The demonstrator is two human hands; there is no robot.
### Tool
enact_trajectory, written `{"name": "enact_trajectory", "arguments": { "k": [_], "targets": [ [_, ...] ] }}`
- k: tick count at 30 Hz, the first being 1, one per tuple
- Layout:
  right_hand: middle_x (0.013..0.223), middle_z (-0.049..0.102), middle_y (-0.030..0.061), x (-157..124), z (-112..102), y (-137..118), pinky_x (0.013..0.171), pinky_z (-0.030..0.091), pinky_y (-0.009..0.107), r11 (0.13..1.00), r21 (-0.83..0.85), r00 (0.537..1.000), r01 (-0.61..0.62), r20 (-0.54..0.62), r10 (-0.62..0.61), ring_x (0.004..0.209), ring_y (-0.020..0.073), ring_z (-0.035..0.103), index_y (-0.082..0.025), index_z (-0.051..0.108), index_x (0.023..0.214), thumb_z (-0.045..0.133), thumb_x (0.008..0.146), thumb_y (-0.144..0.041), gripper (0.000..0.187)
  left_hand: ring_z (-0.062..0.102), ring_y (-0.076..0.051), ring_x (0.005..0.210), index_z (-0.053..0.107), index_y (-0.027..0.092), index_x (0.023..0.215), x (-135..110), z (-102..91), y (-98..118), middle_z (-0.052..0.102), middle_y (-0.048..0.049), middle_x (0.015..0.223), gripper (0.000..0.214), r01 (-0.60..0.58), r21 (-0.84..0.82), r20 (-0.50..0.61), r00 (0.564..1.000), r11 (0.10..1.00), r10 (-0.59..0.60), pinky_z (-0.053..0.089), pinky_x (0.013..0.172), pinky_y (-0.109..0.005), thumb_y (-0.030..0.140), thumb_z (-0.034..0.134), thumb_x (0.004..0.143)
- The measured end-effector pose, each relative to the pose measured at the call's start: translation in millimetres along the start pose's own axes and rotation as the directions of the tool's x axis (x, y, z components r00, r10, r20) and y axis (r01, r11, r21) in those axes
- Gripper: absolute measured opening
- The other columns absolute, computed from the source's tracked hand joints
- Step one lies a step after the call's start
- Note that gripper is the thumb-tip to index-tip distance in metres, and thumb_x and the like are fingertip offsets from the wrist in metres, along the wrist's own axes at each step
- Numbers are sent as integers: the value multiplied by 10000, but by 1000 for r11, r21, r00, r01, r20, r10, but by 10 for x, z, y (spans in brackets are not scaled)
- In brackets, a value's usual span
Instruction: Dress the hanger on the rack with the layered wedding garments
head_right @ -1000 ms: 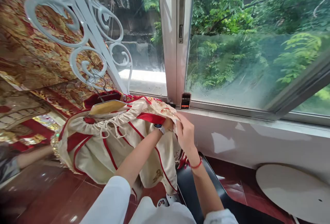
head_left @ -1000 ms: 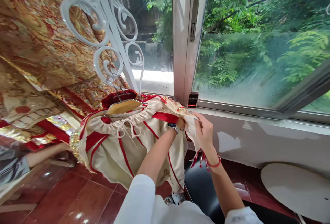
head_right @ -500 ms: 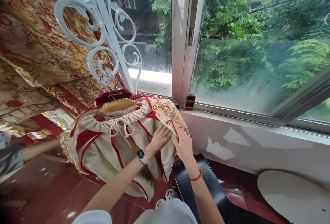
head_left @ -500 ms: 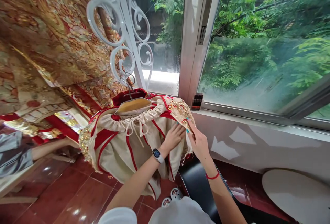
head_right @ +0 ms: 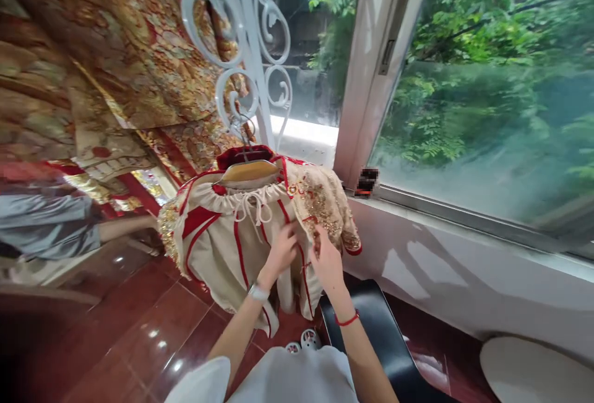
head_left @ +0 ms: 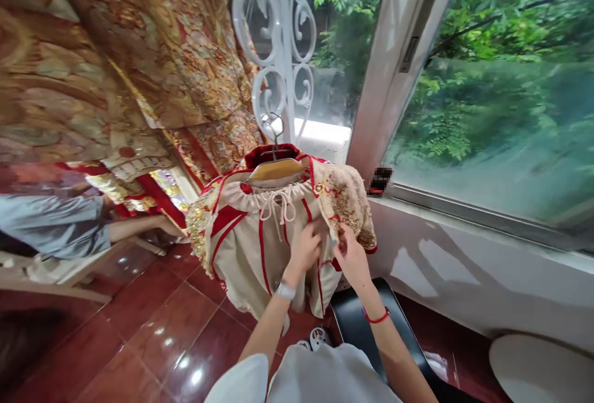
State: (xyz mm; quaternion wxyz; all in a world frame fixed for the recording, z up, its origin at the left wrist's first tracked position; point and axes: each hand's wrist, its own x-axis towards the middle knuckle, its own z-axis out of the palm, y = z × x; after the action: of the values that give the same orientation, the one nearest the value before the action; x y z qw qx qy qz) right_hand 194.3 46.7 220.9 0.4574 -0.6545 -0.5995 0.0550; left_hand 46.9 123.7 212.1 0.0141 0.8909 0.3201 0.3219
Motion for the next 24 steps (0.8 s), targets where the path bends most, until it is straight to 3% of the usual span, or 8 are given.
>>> {"name": "enact_trajectory", "arguments": {
  "k": [1,2,3,4,6,13,19,24],
  "targets": [
    [861,675,58,-23,9,50,681,512,312,999,17,999,-30,-13,30,683,189,632,-153,537,1239,418,911,-258,365,615,-222,1011,674,197,1062,-250,-83,-121,641,-113,1071,216,137,37,-225,966,990,-125,517,891,-401,165,541,895],
    [821,648,39,-37,16,73,674,500,309,999,23,999,-49,-16,49,663,182,610,-164,536,1177,422,907,-267,310,600,-224,964,653,192,1057,-499,-189,-260,616,-97,1019,201,304,47,-471,847,951,-248,506,870,-403,203,585,868],
    [809,627,29,-35,25,71,680,493,310,999,19,999,-51,-6,51,669,180,599,-178,529,1122,444,900,-289,262,577,-222,908,622,187,1061,-726,-315,-412,578,-71,964,249,478,13,-712,621,878,-327,491,852,-406,281,651,832],
    [822,617,29,-13,42,46,697,490,315,999,5,999,-42,10,42,701,186,599,-190,517,1084,483,889,-327,241,550,-225,893,586,182,1107,-915,-451,-571,553,-59,967,408,588,-28,-800,472,808,-371,478,843,-407,363,727,770],
    [879,612,49,95,107,-49,740,492,339,998,-54,1000,-18,17,18,800,219,609,-205,495,1047,577,850,-430,310,526,-221,862,531,173,1181,-1147,-717,-879,540,-48,961,583,693,-79,-805,380,717,-456,457,839,-400,468,756,732],
    [1007,633,177,602,350,-166,760,485,426,959,-283,999,20,44,-7,895,322,624,-178,494,1036,490,901,-443,297,540,-180,678,564,173,1196,-1229,-1168,-1279,573,-16,760,321,553,-127,-476,694,823,-540,437,694,-300,366,449,967],
    [855,643,108,668,-32,180,712,468,377,968,-38,907,248,359,-219,758,265,610,-219,497,905,419,960,-476,274,474,-133,611,584,191,1069,-1289,-1337,-1167,501,33,703,197,601,-116,-411,696,791,-589,368,616,-239,303,530,916],
    [749,572,60,641,-251,58,663,417,348,945,-7,879,327,371,-301,691,225,551,-243,409,751,401,982,-426,295,401,-131,566,363,219,632,-1129,-1477,-1081,414,24,598,288,560,-40,-427,739,827,-521,265,566,-255,218,455,905]
  ]
}}
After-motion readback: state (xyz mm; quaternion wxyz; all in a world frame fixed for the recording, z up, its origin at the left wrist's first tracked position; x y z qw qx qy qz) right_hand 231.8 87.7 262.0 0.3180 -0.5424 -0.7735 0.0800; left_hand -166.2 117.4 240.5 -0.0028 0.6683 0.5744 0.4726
